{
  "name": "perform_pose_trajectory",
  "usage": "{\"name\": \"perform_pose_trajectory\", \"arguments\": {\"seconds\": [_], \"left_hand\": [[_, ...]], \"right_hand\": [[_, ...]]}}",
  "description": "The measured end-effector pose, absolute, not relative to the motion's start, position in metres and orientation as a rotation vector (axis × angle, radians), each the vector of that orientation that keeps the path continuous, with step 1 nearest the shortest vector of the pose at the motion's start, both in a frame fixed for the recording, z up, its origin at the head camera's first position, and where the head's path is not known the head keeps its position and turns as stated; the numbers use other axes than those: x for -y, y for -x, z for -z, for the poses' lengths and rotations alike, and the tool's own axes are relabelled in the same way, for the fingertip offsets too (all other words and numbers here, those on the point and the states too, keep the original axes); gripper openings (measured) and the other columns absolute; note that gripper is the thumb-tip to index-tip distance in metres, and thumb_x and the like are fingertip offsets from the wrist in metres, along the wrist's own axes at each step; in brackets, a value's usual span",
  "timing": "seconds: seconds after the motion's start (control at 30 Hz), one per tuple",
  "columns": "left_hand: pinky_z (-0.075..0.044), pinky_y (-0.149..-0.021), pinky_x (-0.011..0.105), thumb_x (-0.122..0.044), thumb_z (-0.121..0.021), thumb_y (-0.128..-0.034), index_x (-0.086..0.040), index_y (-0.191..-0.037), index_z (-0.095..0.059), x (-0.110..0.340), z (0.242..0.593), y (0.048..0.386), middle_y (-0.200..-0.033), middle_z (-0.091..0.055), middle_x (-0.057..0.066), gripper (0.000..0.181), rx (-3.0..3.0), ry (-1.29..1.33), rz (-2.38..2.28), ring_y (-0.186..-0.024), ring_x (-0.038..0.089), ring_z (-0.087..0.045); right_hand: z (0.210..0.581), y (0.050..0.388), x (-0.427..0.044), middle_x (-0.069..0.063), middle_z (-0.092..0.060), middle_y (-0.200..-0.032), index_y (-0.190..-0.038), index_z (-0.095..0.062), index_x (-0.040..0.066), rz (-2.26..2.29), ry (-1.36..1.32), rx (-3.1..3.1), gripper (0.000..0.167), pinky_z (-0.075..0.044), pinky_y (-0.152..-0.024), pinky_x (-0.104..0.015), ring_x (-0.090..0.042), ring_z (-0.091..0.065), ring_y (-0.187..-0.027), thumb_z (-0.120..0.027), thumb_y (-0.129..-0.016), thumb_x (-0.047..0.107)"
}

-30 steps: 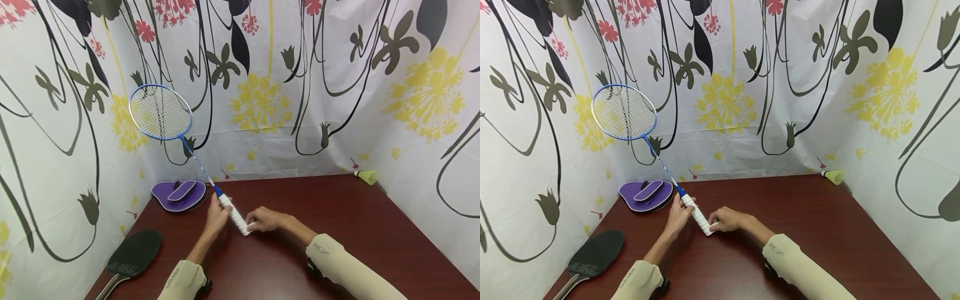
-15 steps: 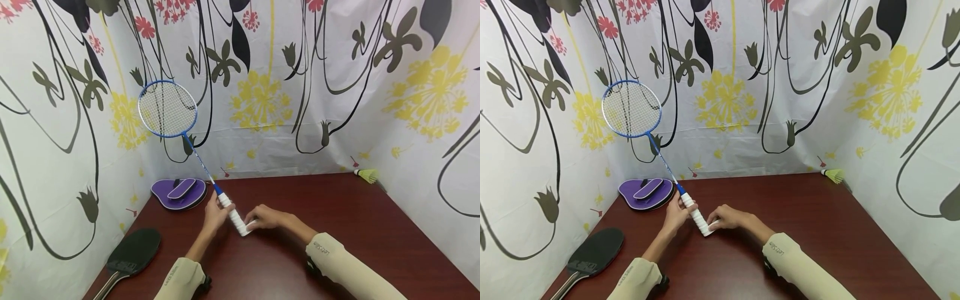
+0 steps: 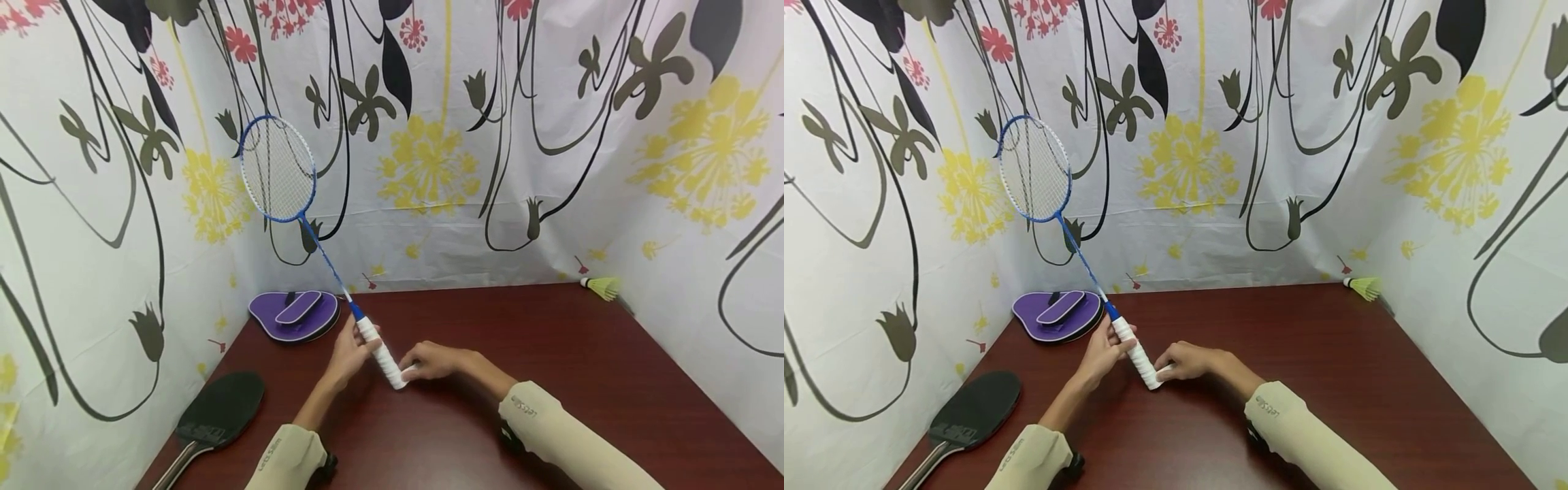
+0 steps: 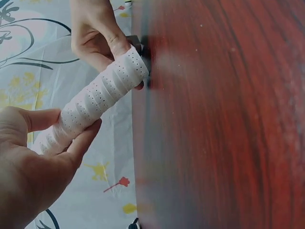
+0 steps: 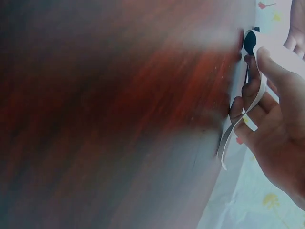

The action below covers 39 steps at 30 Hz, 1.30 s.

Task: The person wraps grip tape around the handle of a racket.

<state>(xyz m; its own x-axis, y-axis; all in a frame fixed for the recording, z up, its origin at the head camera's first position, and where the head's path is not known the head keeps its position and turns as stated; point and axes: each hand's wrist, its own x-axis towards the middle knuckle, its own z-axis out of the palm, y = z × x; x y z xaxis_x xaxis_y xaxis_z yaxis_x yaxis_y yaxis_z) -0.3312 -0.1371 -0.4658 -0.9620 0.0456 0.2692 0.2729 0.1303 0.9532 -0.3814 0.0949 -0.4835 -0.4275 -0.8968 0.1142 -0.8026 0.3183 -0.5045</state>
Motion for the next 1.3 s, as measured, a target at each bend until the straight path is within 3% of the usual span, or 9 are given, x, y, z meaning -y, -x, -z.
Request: {"name": "perform_pose_trajectory", "arguments": {"seconds": [0.23,0.43,0.53,0.63,0.8,0.97,1.13,1.3], "left_hand": [[-0.059,-0.087,0.048,0.012,-0.064,-0.0924,-0.001,-0.158,-0.028,0.138,0.466,0.331,-0.125,-0.064,0.027,0.076,2.164,0.374,2.094,-0.115,0.05,-0.064],[-0.059,-0.086,0.044,0.011,-0.056,-0.092,-0.004,-0.157,-0.031,0.14,0.466,0.333,-0.127,-0.06,0.03,0.071,2.121,0.327,2.171,-0.112,0.039,-0.066],[-0.06,-0.083,0.044,0.004,-0.061,-0.0932,-0.005,-0.156,-0.036,0.14,0.468,0.334,-0.126,-0.062,0.029,0.068,2.171,0.29,2.042,-0.106,0.032,-0.067],[-0.059,-0.089,0.043,-0.011,-0.073,-0.0954,-0.007,-0.155,-0.042,0.139,0.471,0.333,-0.129,-0.066,0.021,0.068,2.252,0.232,1.847,-0.113,0.028,-0.066],[-0.056,-0.097,0.042,-0.028,-0.089,-0.0843,-0.009,-0.148,-0.056,0.136,0.472,0.331,-0.128,-0.07,0.016,0.075,2.235,0.148,1.671,-0.122,0.028,-0.065],[-0.06,-0.086,0.037,-0.02,-0.094,-0.0778,-0.006,-0.141,-0.064,0.135,0.472,0.327,-0.116,-0.075,0.018,0.071,2.163,0.12,1.663,-0.111,0.028,-0.071],[-0.062,-0.084,0.036,-0.005,-0.088,-0.0817,0.0,-0.141,-0.061,0.141,0.47,0.325,-0.114,-0.074,0.022,0.065,2.143,0.165,1.744,-0.109,0.033,-0.072],[-0.061,-0.081,0.033,0.004,-0.083,-0.0834,0.004,-0.129,-0.065,0.148,0.467,0.324,-0.108,-0.073,0.026,0.049,2.149,0.228,1.805,-0.105,0.035,-0.072]], "right_hand": [[0.484,0.378,-0.091,0.012,-0.071,-0.092,-0.107,-0.077,0.011,0.73,1.577,-2.404,0.015,-0.051,-0.073,-0.015,0.005,-0.055,-0.078,-0.072,-0.1,0.023],[0.481,0.373,-0.085,0.011,-0.071,-0.089,-0.102,-0.077,0.011,0.726,1.604,-2.45,0.015,-0.05,-0.072,-0.014,0.004,-0.056,-0.076,-0.074,-0.098,0.025],[0.481,0.371,-0.082,0.013,-0.071,-0.086,-0.098,-0.075,0.013,0.753,1.558,-2.485,0.015,-0.051,-0.072,-0.015,0.004,-0.058,-0.076,-0.077,-0.096,0.028],[0.483,0.368,-0.08,0.015,-0.069,-0.084,-0.094,-0.074,0.015,0.779,1.492,-2.501,0.017,-0.052,-0.073,-0.016,0.005,-0.058,-0.077,-0.079,-0.094,0.031],[0.485,0.365,-0.077,0.017,-0.066,-0.081,-0.091,-0.072,0.017,0.801,1.43,-2.536,0.021,-0.052,-0.07,-0.016,0.005,-0.057,-0.074,-0.083,-0.09,0.035],[0.485,0.365,-0.076,0.017,-0.067,-0.077,-0.09,-0.073,0.017,0.814,1.428,-2.525,0.022,-0.052,-0.068,-0.016,0.004,-0.059,-0.071,-0.085,-0.087,0.035],[0.48,0.367,-0.078,0.015,-0.073,-0.085,-0.097,-0.078,0.015,0.782,1.463,-2.461,0.014,-0.054,-0.074,-0.015,0.005,-0.065,-0.078,-0.082,-0.091,0.028],[0.476,0.367,-0.08,0.01,-0.077,-0.093,-0.104,-0.081,0.013,0.771,1.511,-2.425,0.014,-0.055,-0.077,-0.016,0.005,-0.067,-0.083,-0.08,-0.093,0.022]]}}
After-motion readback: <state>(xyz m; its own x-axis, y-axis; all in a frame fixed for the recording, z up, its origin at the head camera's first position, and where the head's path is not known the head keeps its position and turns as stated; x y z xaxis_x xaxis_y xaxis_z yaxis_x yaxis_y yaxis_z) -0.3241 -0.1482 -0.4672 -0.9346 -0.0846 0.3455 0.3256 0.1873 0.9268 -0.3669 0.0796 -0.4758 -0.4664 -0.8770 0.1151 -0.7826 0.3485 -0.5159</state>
